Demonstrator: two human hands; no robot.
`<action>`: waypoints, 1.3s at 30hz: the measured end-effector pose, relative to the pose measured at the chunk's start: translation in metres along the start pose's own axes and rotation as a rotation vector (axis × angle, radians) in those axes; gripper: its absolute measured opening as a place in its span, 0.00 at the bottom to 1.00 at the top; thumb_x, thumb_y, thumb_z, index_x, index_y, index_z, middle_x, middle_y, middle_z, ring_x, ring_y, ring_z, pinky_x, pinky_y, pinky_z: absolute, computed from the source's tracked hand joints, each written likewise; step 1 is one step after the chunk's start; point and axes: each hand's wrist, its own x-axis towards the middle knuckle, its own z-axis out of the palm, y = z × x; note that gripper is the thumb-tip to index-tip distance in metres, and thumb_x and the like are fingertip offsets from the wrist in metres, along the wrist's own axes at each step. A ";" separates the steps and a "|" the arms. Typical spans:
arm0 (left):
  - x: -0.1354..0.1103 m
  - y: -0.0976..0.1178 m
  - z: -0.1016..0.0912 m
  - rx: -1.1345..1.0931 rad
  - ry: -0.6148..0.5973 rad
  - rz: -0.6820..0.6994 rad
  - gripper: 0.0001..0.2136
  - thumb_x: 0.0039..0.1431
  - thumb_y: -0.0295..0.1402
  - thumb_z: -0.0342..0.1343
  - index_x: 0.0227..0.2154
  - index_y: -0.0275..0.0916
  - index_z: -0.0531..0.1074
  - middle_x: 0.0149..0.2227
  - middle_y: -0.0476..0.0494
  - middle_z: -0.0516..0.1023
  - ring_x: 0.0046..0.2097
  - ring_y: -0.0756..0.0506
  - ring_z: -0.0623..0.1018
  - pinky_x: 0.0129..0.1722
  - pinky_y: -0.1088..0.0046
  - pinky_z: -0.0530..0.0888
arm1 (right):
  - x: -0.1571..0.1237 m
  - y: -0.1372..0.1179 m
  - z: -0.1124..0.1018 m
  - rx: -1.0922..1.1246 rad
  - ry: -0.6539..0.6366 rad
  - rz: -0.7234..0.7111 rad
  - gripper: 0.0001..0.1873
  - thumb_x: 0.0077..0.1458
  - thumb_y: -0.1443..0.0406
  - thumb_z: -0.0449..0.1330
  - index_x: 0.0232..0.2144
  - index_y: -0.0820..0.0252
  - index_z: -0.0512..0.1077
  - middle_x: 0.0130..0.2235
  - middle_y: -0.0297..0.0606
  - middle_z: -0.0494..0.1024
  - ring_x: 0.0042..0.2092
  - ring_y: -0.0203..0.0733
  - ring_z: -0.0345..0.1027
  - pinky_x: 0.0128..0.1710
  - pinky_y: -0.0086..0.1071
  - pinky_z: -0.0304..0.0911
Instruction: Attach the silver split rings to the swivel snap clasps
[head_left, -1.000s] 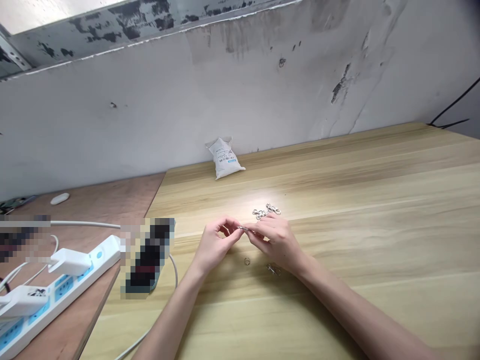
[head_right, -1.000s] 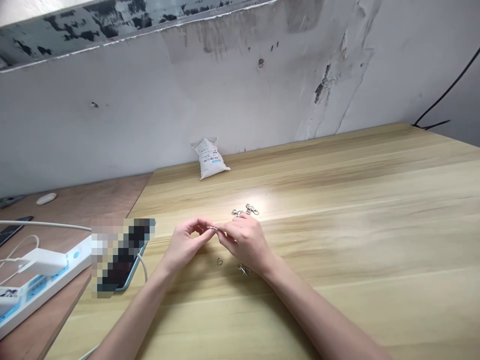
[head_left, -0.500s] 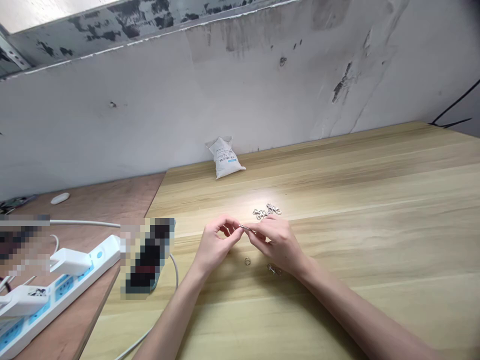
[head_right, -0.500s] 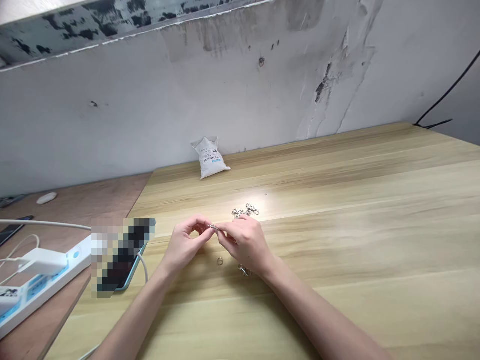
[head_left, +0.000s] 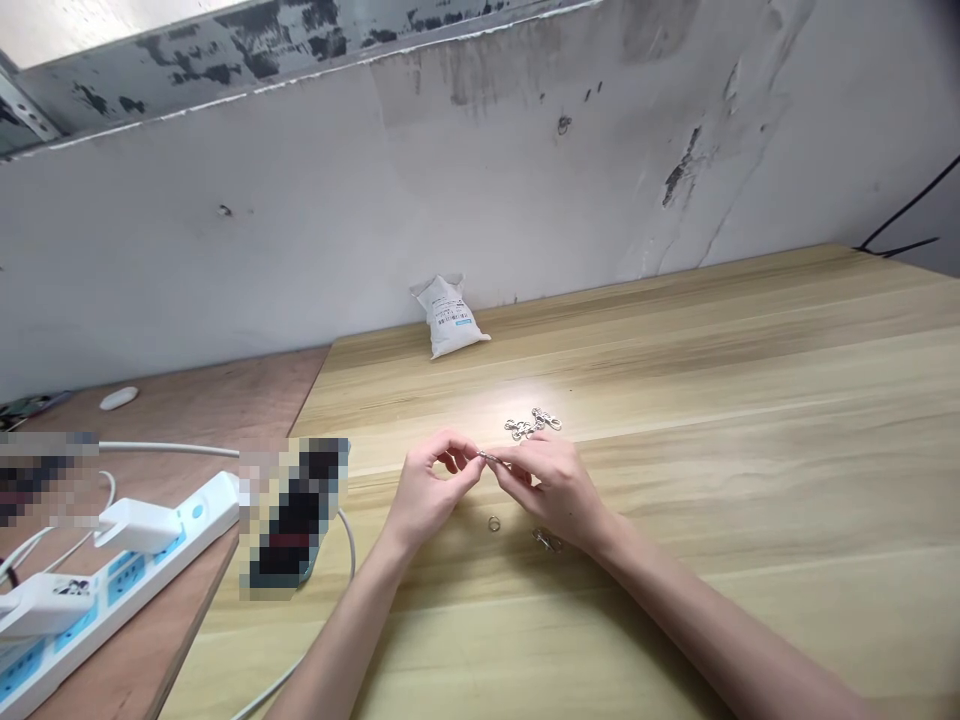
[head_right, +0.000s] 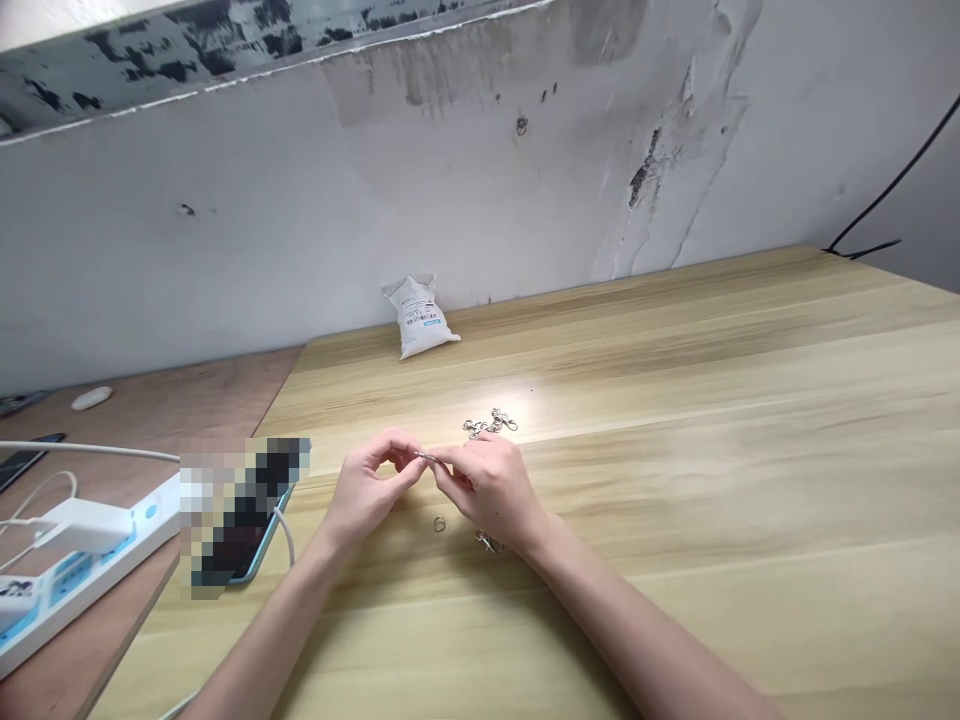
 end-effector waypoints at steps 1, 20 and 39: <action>0.000 0.000 0.000 0.001 0.005 0.002 0.02 0.56 0.31 0.59 0.29 0.39 0.74 0.30 0.49 0.75 0.31 0.51 0.72 0.33 0.74 0.70 | 0.000 0.000 0.000 0.000 -0.003 0.003 0.09 0.61 0.71 0.56 0.39 0.60 0.76 0.24 0.29 0.78 0.21 0.30 0.61 0.30 0.30 0.54; -0.001 0.001 0.000 0.025 0.002 0.051 0.03 0.54 0.27 0.59 0.27 0.40 0.72 0.29 0.50 0.73 0.31 0.50 0.71 0.33 0.74 0.69 | -0.003 0.000 0.001 -0.008 -0.024 0.027 0.08 0.62 0.69 0.55 0.35 0.62 0.76 0.22 0.29 0.75 0.21 0.31 0.58 0.30 0.31 0.53; 0.002 -0.012 -0.009 0.711 0.070 0.422 0.05 0.52 0.25 0.59 0.26 0.43 0.72 0.47 0.46 0.79 0.53 0.38 0.72 0.55 0.55 0.62 | -0.001 0.023 -0.003 -0.087 -0.131 0.078 0.08 0.63 0.65 0.57 0.37 0.56 0.77 0.35 0.40 0.75 0.38 0.42 0.67 0.38 0.36 0.59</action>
